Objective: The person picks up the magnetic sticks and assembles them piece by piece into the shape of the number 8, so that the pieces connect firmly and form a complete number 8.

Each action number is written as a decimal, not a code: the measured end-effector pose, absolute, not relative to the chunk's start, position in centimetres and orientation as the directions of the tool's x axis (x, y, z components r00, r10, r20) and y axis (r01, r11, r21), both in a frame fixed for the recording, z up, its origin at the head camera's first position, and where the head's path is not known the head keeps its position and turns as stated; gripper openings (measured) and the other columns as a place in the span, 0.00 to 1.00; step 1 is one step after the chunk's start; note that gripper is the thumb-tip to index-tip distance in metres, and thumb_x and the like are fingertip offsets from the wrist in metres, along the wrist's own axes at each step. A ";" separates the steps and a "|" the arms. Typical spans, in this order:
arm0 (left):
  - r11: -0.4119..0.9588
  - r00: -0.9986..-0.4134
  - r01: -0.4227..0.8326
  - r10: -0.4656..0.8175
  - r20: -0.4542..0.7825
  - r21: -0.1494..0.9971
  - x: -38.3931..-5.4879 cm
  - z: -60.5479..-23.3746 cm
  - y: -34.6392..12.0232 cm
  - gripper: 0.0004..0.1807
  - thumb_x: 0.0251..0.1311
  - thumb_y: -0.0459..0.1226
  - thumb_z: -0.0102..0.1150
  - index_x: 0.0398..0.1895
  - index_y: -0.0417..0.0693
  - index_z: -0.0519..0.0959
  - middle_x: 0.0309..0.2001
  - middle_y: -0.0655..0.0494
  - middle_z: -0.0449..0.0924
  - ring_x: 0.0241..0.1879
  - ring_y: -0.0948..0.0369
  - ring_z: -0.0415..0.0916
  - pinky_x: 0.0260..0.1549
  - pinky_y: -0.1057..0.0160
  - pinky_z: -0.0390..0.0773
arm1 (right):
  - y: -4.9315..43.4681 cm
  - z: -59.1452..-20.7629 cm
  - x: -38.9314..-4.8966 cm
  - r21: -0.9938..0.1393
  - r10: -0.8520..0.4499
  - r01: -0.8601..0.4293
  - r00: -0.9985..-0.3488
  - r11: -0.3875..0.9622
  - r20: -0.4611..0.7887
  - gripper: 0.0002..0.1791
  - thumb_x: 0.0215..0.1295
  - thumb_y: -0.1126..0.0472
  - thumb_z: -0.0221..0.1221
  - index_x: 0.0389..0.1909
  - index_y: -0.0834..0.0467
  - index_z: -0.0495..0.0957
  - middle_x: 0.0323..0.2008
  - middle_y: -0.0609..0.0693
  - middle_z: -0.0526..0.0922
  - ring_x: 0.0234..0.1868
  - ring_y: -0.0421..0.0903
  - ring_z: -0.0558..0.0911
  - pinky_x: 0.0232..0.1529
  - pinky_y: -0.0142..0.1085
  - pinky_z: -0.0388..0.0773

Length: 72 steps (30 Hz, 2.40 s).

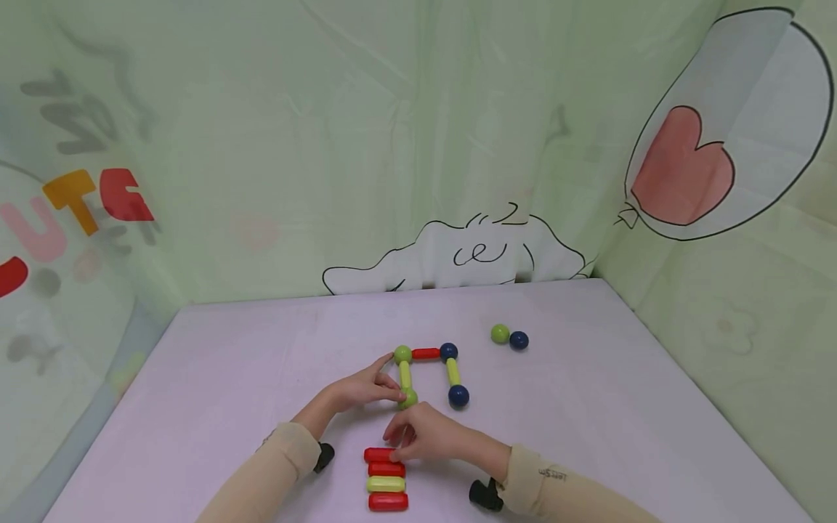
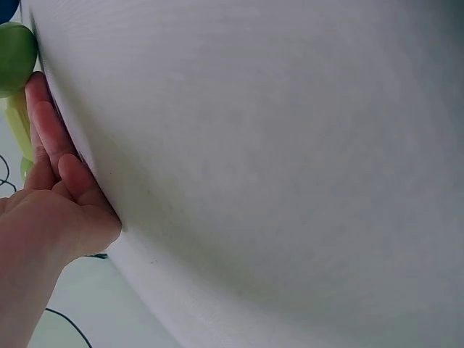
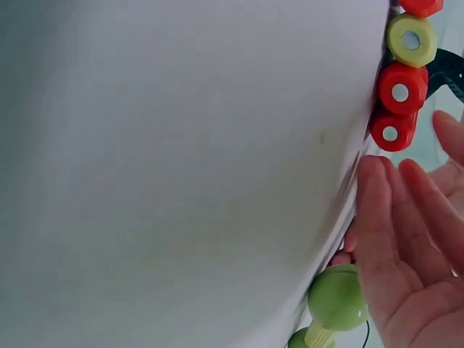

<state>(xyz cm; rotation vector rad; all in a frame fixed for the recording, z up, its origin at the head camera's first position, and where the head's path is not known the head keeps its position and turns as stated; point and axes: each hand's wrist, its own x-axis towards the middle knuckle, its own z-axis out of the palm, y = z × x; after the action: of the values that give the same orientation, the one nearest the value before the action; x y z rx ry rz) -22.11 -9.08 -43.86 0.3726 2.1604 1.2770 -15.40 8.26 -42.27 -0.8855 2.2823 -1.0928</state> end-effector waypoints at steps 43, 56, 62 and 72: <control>0.501 -0.776 -0.068 0.517 -0.361 0.863 -22.2 -43.9 -9.1 0.48 0.56 0.40 0.61 0.70 0.41 0.40 0.42 0.56 0.78 0.44 0.60 0.70 0.53 0.47 0.62 | 12.2 -40.6 -16.0 -0.745 -0.592 -0.321 -0.797 0.585 -0.121 0.08 0.49 0.67 0.66 0.32 0.59 0.82 0.26 0.45 0.79 0.27 0.41 0.75 0.30 0.28 0.74; 0.503 -0.777 -0.071 0.514 -0.364 0.861 -22.2 -43.8 -9.0 0.47 0.56 0.40 0.61 0.70 0.42 0.41 0.42 0.56 0.77 0.45 0.60 0.70 0.53 0.46 0.62 | 14.3 -40.3 -17.2 -0.718 -0.535 -0.354 -0.844 0.599 -0.030 0.08 0.49 0.70 0.65 0.33 0.61 0.81 0.27 0.46 0.78 0.27 0.42 0.74 0.28 0.29 0.74; 0.513 -0.778 -0.077 0.506 -0.374 0.855 -22.1 -43.7 -9.1 0.47 0.56 0.41 0.61 0.71 0.43 0.41 0.43 0.56 0.77 0.46 0.60 0.69 0.53 0.47 0.62 | 14.9 -40.5 -18.1 -0.693 -0.489 -0.357 -0.872 0.627 0.006 0.09 0.49 0.71 0.65 0.33 0.61 0.81 0.27 0.47 0.77 0.28 0.43 0.74 0.29 0.29 0.74; 0.520 -0.774 -0.078 0.506 -0.381 0.850 -22.2 -43.7 -9.1 0.47 0.56 0.42 0.60 0.71 0.43 0.41 0.43 0.57 0.76 0.46 0.59 0.68 0.50 0.48 0.64 | 14.6 -40.8 -19.2 -0.671 -0.463 -0.337 -0.886 0.661 -0.011 0.10 0.49 0.70 0.66 0.34 0.59 0.82 0.29 0.45 0.78 0.33 0.46 0.76 0.33 0.32 0.75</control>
<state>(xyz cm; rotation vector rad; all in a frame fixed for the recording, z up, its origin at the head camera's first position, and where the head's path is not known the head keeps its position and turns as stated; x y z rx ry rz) -22.19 -9.14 -43.68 0.3464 2.1537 1.2466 -19.16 14.65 -40.81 -0.6562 2.6953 -1.0336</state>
